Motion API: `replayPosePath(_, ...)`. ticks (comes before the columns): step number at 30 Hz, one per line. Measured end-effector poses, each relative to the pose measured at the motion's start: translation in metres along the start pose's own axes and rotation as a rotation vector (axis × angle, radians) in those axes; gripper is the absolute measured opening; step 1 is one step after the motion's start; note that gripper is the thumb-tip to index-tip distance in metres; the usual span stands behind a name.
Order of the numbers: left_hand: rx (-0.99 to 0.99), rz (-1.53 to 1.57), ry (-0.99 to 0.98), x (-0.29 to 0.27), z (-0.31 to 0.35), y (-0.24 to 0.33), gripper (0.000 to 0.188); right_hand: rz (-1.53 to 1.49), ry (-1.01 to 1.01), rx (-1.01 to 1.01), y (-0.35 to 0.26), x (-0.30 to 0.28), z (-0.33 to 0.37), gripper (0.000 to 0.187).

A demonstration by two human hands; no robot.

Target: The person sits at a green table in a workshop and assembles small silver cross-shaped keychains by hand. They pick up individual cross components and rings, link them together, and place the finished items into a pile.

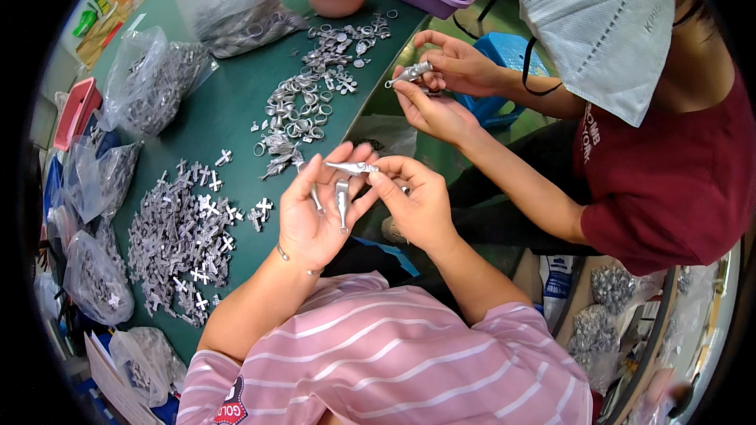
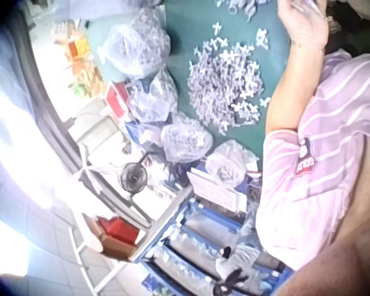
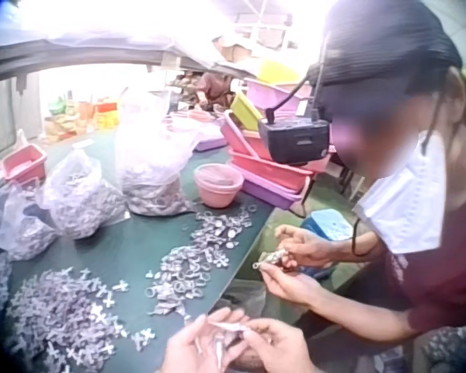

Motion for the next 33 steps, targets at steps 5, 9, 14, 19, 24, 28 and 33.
replayPosePath(5,0.017,-0.243,0.232,-0.017,0.007,0.002,0.030,-0.057,0.025,0.099,0.003,-0.012,0.000,0.018)
replayPosePath(9,0.032,-0.209,0.176,-0.014,0.006,0.004,0.032,-0.107,0.044,0.104,0.008,-0.015,0.002,0.019)
replayPosePath(14,0.024,-0.153,0.180,-0.012,0.008,0.006,0.032,-0.120,0.039,0.098,0.008,-0.016,0.001,0.019)
replayPosePath(19,0.033,-0.179,0.189,-0.012,0.009,0.006,0.031,-0.148,0.048,0.079,0.008,-0.016,0.001,0.020)
replayPosePath(24,0.061,-0.201,0.166,-0.015,0.009,0.006,0.026,-0.186,0.028,0.033,0.006,-0.015,0.000,0.021)
replayPosePath(28,0.060,-0.212,0.168,-0.017,0.010,0.006,0.026,-0.187,0.052,-0.006,0.003,-0.016,0.000,0.024)
replayPosePath(33,0.032,-0.256,0.183,-0.017,0.011,0.002,0.023,-0.188,0.095,-0.022,0.000,-0.017,0.000,0.025)
Point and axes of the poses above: each hand's wrist, its own z-axis away from the middle knuckle, its own x-axis out of the palm, y = z × x, the point moved 8 cm from there along -z, towards the middle knuckle, and after that the axes turned 1 degree about -y, right-handed, at the moved point
